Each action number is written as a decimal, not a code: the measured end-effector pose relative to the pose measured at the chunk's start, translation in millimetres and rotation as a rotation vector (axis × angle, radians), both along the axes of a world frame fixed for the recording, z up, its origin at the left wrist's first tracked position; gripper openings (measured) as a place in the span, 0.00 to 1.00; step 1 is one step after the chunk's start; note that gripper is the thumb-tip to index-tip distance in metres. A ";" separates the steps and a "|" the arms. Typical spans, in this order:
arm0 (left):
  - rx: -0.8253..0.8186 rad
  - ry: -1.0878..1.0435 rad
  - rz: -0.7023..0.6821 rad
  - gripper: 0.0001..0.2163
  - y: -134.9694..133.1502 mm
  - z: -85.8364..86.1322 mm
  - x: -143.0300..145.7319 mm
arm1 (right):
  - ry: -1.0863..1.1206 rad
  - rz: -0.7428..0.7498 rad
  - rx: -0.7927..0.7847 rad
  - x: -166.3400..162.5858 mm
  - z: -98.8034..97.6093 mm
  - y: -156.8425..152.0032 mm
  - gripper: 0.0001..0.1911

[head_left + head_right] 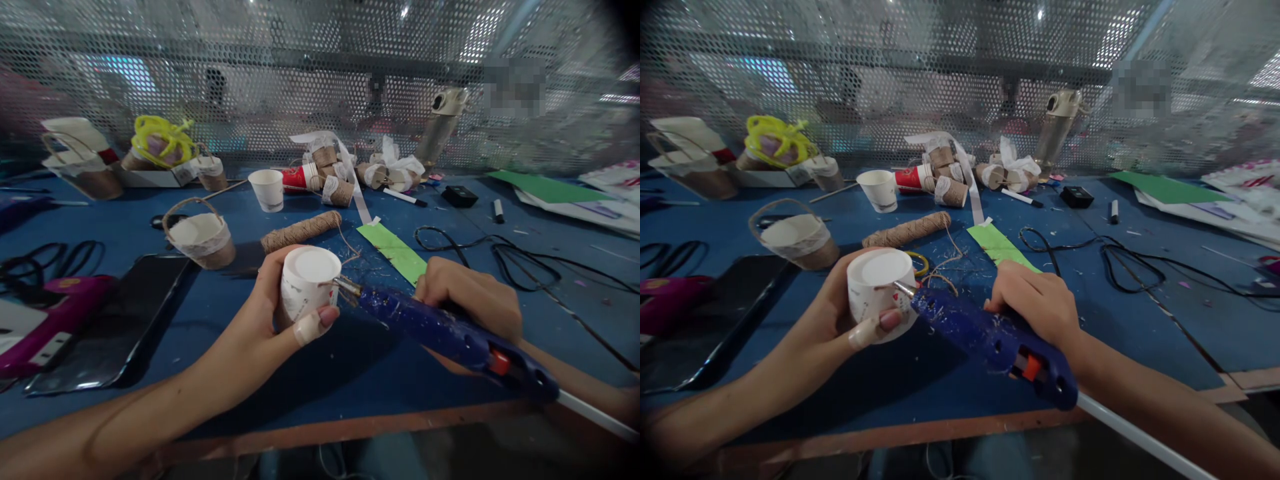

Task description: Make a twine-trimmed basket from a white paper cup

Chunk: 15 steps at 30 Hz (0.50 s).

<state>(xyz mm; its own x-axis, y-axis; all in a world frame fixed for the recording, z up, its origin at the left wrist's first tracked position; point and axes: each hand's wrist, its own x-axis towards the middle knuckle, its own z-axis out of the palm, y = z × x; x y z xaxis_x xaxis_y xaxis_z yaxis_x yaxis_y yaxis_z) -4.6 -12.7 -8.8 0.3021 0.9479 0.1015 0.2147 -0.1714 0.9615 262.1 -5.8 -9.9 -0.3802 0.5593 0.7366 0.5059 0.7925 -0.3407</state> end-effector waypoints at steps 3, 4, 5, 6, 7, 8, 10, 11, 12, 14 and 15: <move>-0.023 -0.008 -0.004 0.25 -0.6 1.2 -1.5 | -0.019 0.008 -0.010 0.5 -0.1 0.6 0.14; -0.026 -0.008 -0.007 0.25 -0.6 1.4 -2.0 | -0.027 0.011 -0.017 0.9 -0.1 0.9 0.14; -0.024 -0.011 -0.010 0.25 -0.5 1.5 -2.3 | -0.036 0.012 -0.022 1.3 0.0 1.0 0.14; -0.018 -0.015 -0.014 0.25 -0.3 1.4 -2.5 | -0.044 0.012 -0.022 1.9 0.0 1.2 0.14; -0.014 -0.023 -0.018 0.25 -0.1 1.3 -2.5 | -0.049 0.004 -0.021 2.5 0.0 1.2 0.14; -0.013 -0.031 -0.023 0.24 0.2 1.2 -2.5 | -0.053 -0.005 -0.018 3.2 0.0 1.2 0.14; -0.020 -0.036 -0.027 0.24 0.6 1.1 -2.3 | -0.066 -0.005 -0.014 4.3 0.0 1.4 0.14; -0.023 -0.029 -0.026 0.24 0.7 1.2 -2.3 | -0.073 -0.001 -0.014 4.8 0.1 1.6 0.14; -0.023 -0.016 -0.020 0.24 0.8 1.5 -2.4 | -0.081 0.004 -0.013 5.1 0.2 1.8 0.14; -0.017 0.009 -0.008 0.24 0.6 2.2 -2.7 | -0.092 0.010 -0.012 5.4 0.4 2.6 0.14; -0.014 0.017 -0.003 0.24 0.5 2.6 -2.8 | -0.092 0.007 -0.012 5.5 0.4 3.0 0.15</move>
